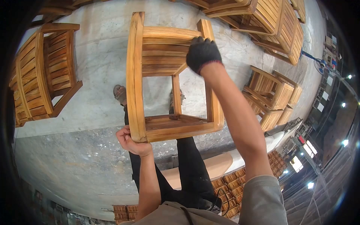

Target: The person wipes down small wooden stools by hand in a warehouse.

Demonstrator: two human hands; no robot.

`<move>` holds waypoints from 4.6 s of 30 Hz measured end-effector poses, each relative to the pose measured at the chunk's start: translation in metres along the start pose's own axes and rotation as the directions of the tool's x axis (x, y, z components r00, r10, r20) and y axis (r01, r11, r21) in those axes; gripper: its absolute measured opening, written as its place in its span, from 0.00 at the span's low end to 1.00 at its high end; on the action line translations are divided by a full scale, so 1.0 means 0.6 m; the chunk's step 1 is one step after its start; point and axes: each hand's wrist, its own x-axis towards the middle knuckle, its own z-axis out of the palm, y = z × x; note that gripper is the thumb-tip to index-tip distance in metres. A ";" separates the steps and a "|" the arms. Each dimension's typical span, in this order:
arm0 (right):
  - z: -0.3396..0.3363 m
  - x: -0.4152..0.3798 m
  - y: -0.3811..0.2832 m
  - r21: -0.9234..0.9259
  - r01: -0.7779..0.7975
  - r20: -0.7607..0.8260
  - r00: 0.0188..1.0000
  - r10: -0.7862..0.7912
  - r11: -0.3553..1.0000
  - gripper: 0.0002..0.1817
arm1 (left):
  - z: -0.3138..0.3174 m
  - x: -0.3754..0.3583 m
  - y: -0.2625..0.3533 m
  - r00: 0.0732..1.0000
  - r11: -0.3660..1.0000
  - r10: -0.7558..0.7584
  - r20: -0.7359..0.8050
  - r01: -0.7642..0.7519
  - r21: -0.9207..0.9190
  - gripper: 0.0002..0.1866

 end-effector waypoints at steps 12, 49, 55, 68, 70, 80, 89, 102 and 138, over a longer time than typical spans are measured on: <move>-0.094 -0.259 -0.231 0.712 0.257 -0.052 0.947 -0.316 0.653 0.43 | 0.001 0.036 0.011 0.976 0.999 -0.035 0.213 0.043 -0.032 0.19; -0.060 -0.292 0.015 0.887 -0.424 0.441 0.895 0.062 -0.182 0.27 | -0.276 0.131 -0.203 0.845 0.783 -0.526 -0.097 0.437 -0.444 0.38; 0.088 -0.247 0.011 0.855 -0.462 0.502 0.851 0.156 -0.236 0.24 | -0.262 0.253 -0.121 0.980 0.980 -0.188 0.068 0.191 -0.046 0.37; 0.383 -0.217 0.015 0.751 -0.583 0.642 0.755 0.132 -0.310 0.29 | -0.073 0.299 -0.131 0.973 0.766 0.138 0.186 -0.223 0.603 0.25; 0.399 -0.204 0.031 0.856 -0.512 0.499 0.853 0.151 0.064 0.33 | -0.069 0.300 -0.142 0.974 0.755 0.159 0.162 -0.225 0.615 0.25; 0.481 -0.052 0.020 0.681 0.020 0.126 0.981 -0.145 0.732 0.33 | -0.113 0.295 -0.171 0.990 0.952 -0.138 -0.005 0.134 0.277 0.30; 0.568 0.216 0.016 0.576 -0.018 0.292 0.939 -0.185 0.817 0.26 | -0.171 0.292 -0.190 0.992 0.948 -0.106 -0.064 0.121 0.295 0.39; 0.322 -0.267 0.001 0.610 0.424 -0.147 0.891 -0.430 0.669 0.50 | -0.173 0.287 -0.204 0.990 0.966 -0.106 -0.088 0.124 0.228 0.40; 0.124 0.128 -0.684 0.176 0.881 -0.528 0.460 -0.714 0.438 0.21 | -0.250 0.239 -0.191 0.998 0.914 0.024 0.063 -0.048 0.403 0.30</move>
